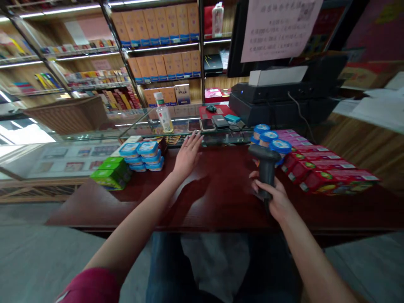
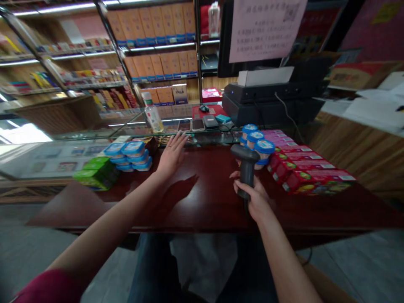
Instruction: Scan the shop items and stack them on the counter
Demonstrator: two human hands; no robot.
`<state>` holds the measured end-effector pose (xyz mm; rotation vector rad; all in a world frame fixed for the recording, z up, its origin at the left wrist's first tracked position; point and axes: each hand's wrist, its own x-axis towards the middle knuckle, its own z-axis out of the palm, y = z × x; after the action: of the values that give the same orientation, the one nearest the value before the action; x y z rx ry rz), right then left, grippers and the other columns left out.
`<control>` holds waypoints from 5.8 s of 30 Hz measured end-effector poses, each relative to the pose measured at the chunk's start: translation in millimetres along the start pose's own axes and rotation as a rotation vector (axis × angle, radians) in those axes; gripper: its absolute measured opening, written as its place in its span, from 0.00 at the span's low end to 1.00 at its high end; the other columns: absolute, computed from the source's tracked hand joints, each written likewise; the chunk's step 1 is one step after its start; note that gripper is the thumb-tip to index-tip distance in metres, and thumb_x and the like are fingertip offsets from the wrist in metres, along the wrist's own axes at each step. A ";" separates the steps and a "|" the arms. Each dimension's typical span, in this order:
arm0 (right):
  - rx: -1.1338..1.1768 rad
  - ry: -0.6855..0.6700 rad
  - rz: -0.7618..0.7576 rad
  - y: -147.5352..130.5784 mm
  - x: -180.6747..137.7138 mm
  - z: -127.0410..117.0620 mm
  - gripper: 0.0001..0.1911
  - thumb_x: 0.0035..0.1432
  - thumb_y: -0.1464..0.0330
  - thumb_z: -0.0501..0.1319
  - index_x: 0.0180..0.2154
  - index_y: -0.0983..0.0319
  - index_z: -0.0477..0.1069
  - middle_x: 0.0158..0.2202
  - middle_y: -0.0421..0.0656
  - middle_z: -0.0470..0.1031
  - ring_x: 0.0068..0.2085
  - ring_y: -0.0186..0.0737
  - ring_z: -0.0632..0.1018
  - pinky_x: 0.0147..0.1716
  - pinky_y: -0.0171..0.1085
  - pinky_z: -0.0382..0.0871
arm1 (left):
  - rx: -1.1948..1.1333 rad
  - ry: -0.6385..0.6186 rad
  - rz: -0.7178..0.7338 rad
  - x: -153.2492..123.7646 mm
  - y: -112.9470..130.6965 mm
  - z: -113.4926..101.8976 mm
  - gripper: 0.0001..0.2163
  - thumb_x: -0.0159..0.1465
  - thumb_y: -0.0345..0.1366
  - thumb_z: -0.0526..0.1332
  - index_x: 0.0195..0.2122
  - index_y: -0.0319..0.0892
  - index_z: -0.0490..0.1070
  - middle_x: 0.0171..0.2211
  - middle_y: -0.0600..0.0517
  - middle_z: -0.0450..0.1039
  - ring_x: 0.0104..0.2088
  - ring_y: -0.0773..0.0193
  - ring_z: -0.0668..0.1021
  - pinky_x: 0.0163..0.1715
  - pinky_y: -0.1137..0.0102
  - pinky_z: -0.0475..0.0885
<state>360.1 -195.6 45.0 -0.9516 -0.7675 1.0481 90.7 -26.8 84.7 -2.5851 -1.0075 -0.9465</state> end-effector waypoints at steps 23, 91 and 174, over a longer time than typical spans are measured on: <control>0.040 -0.624 0.359 68.3 51.8 131.0 0.24 0.42 0.70 0.64 0.45 0.62 0.75 0.31 0.41 0.77 0.25 0.36 0.72 0.24 0.34 0.61 | -0.184 0.255 -0.405 -89.6 -103.8 -94.0 0.14 0.68 0.31 0.61 0.53 0.48 0.79 0.54 0.49 0.81 0.57 0.56 0.80 0.61 0.62 0.72; 0.114 -0.201 0.176 55.1 80.3 101.7 0.27 0.48 0.60 0.70 0.49 0.61 0.69 0.21 0.31 0.69 0.16 0.29 0.66 0.15 0.31 0.58 | -0.439 -0.021 -0.207 -63.8 -44.4 26.7 0.19 0.69 0.49 0.63 0.57 0.47 0.77 0.58 0.48 0.78 0.61 0.50 0.78 0.66 0.52 0.70; 0.136 -0.503 0.465 55.5 55.3 99.6 0.11 0.55 0.63 0.66 0.39 0.61 0.72 0.21 0.36 0.66 0.20 0.31 0.60 0.24 0.36 0.55 | -0.365 -0.177 -0.150 -83.6 -60.2 5.9 0.23 0.69 0.35 0.61 0.66 0.44 0.67 0.68 0.44 0.66 0.71 0.54 0.64 0.71 0.53 0.62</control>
<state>270.9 -105.8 38.5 -0.7702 -0.8880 1.7667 6.6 -24.1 24.9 -2.9717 -1.1847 -1.0354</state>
